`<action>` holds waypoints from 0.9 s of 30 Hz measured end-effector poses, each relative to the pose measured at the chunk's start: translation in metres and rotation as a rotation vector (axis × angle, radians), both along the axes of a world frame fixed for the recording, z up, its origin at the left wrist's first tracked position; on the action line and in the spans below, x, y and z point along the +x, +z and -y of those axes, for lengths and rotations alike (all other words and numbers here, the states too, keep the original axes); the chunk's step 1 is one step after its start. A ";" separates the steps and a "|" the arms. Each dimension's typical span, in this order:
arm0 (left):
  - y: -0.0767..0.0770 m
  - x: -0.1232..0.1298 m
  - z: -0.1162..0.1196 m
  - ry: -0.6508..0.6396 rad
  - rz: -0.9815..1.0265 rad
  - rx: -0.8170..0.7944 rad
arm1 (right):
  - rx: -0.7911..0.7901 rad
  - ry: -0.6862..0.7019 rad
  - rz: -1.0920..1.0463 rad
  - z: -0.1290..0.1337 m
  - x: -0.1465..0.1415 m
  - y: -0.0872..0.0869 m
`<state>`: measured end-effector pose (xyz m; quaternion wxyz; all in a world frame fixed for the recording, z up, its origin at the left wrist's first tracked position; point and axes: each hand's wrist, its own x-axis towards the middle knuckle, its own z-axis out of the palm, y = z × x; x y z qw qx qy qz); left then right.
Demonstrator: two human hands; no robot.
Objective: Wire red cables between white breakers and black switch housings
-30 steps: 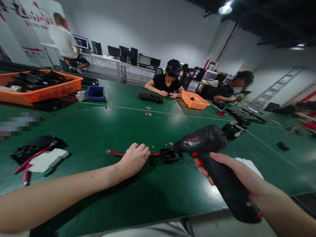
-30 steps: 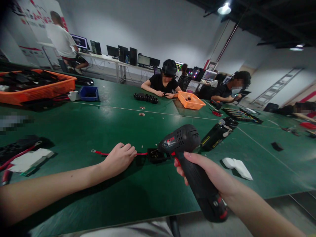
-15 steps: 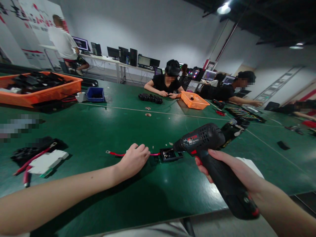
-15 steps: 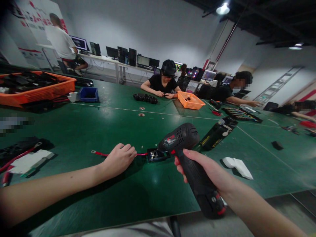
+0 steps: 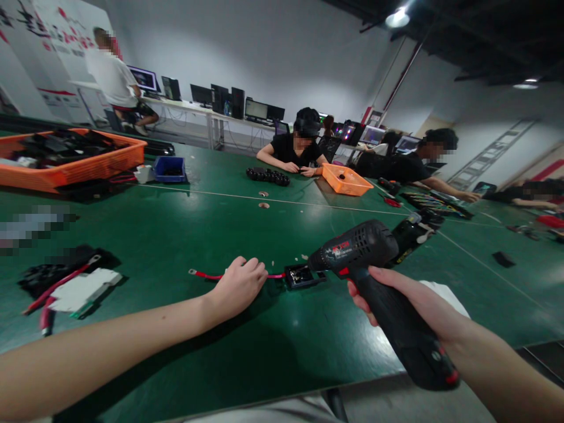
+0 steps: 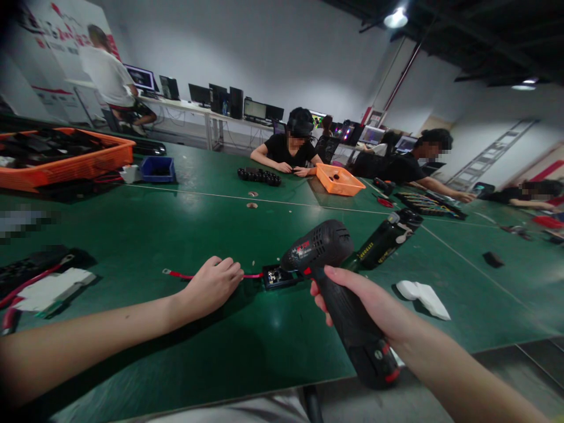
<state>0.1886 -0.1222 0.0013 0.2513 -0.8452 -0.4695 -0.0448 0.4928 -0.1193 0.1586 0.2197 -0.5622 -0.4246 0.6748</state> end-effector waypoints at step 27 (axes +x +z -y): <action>0.001 -0.001 0.000 0.003 -0.011 -0.017 | 0.013 0.050 -0.033 -0.002 0.002 -0.002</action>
